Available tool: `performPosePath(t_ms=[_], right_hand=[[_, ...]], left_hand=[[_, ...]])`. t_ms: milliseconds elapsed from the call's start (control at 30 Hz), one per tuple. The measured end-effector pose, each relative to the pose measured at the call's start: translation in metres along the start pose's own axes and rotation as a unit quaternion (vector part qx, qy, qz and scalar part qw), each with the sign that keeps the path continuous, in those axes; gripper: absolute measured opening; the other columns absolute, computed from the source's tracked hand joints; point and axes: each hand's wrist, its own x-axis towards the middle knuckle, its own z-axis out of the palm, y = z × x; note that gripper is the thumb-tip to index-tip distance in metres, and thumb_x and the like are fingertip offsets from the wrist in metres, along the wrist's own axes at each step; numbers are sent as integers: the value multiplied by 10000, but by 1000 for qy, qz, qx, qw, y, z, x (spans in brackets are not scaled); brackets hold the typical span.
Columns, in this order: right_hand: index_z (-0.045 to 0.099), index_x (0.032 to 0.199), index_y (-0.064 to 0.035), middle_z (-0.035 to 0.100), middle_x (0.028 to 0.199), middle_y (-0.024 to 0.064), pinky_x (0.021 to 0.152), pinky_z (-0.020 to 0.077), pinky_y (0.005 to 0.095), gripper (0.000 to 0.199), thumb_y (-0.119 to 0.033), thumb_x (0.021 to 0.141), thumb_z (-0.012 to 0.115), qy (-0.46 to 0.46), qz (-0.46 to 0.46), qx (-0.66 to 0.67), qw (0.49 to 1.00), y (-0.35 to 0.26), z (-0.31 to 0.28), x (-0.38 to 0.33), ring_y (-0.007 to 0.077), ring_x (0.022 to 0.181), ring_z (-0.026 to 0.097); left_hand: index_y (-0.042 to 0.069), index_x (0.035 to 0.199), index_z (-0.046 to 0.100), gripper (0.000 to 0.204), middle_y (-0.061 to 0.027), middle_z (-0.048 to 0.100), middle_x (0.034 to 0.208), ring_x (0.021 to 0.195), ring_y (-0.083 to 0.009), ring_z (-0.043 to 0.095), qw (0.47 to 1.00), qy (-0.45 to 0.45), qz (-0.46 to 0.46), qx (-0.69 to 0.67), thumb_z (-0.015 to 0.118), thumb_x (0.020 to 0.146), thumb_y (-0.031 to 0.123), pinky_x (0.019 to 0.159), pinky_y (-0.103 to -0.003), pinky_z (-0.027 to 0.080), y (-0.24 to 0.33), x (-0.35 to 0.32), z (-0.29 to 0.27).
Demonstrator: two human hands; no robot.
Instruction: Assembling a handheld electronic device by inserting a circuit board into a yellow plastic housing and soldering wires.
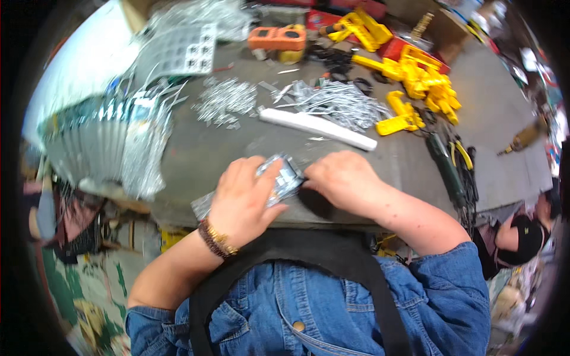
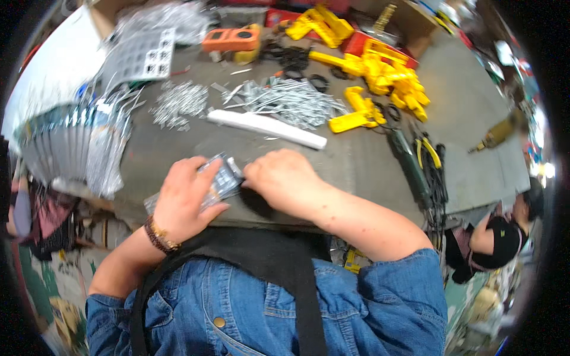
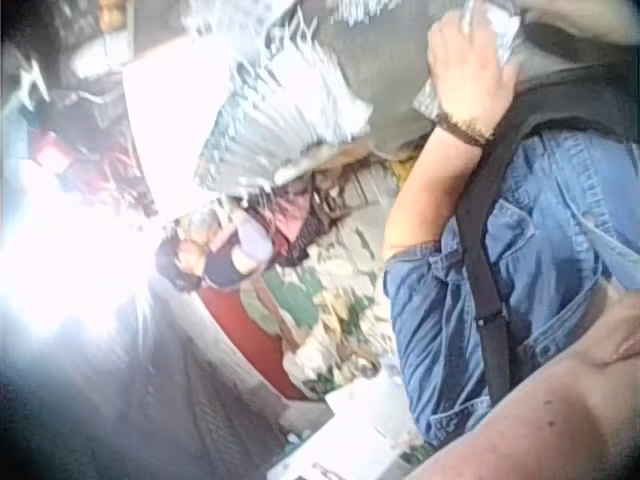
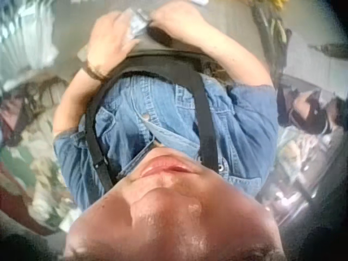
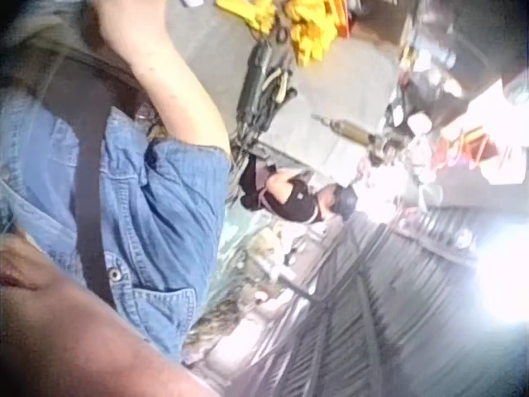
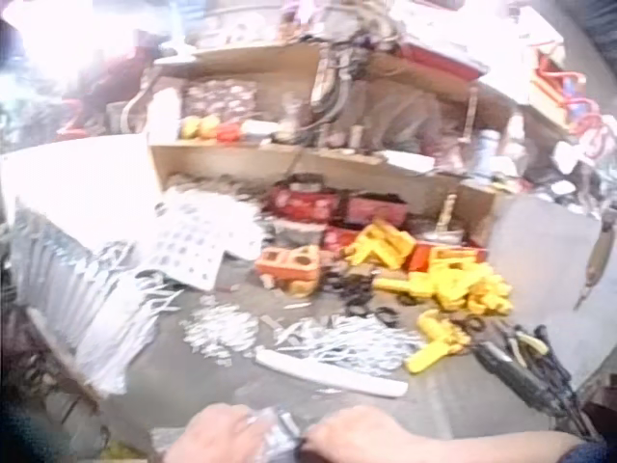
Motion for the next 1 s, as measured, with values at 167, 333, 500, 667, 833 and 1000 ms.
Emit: performPosePath(t_ms=[167, 333, 500, 667, 833, 1000], right_hand=[[691, 898, -129, 688, 814, 89, 718, 524, 433, 159, -275, 882, 630, -56, 43, 55, 996, 30, -31, -42, 300, 813, 678], [694, 1005, -101, 670, 975, 133, 837, 520, 434, 177, -177, 903, 571, -3, 184, -93, 979, 158, -41, -22, 325, 958, 645], [666, 1142, -160, 598, 1155, 97, 934, 513, 414, 305, -58, 866, 590, -44, 220, -201, 953, 232, -17, 12, 283, 1145, 591], [657, 1105, -102, 597, 1130, 115, 916, 514, 413, 240, -90, 867, 623, -13, 155, -181, 971, 243, -17, 0, 296, 1096, 610], [638, 1012, -52, 608, 1074, 51, 864, 481, 318, 185, -191, 900, 687, 77, 254, 484, 834, 125, -35, -41, 130, 936, 581], [600, 953, -34, 572, 1225, 134, 873, 509, 365, 158, -145, 875, 681, 39, 99, 470, 876, 33, -33, -68, 271, 1079, 604]], left_hand=[[31, 1388, 473, 778, -170, 542, 1208, 1113, -373, 528, 990, -100, 103, -11, 800, 689, 130, 975, -449, 440, 2, 27, -17], [55, 1332, 529, 733, -169, 561, 1181, 1115, -349, 543, 979, -176, 65, -73, 804, 658, 144, 963, -440, 453, 11, 53, -7], [46, 998, 635, 356, -120, 592, 1094, 1043, -339, 566, 985, -136, 111, 7, 767, 692, 171, 896, -431, 468, 34, 64, 25], [33, 878, 675, 93, -111, 668, 869, 839, -315, 624, 981, -66, 109, -147, 675, 835, 115, 753, -407, 494, 21, 65, 42], [50, 871, 712, 100, -90, 659, 717, 707, -285, 628, 988, -49, -8, -147, 651, 896, 125, 658, -368, 490, 21, 65, 50], [71, 915, 713, 154, -108, 668, 787, 796, -308, 632, 987, -102, 12, -120, 703, 830, 199, 748, -426, 488, 25, 76, 49]])
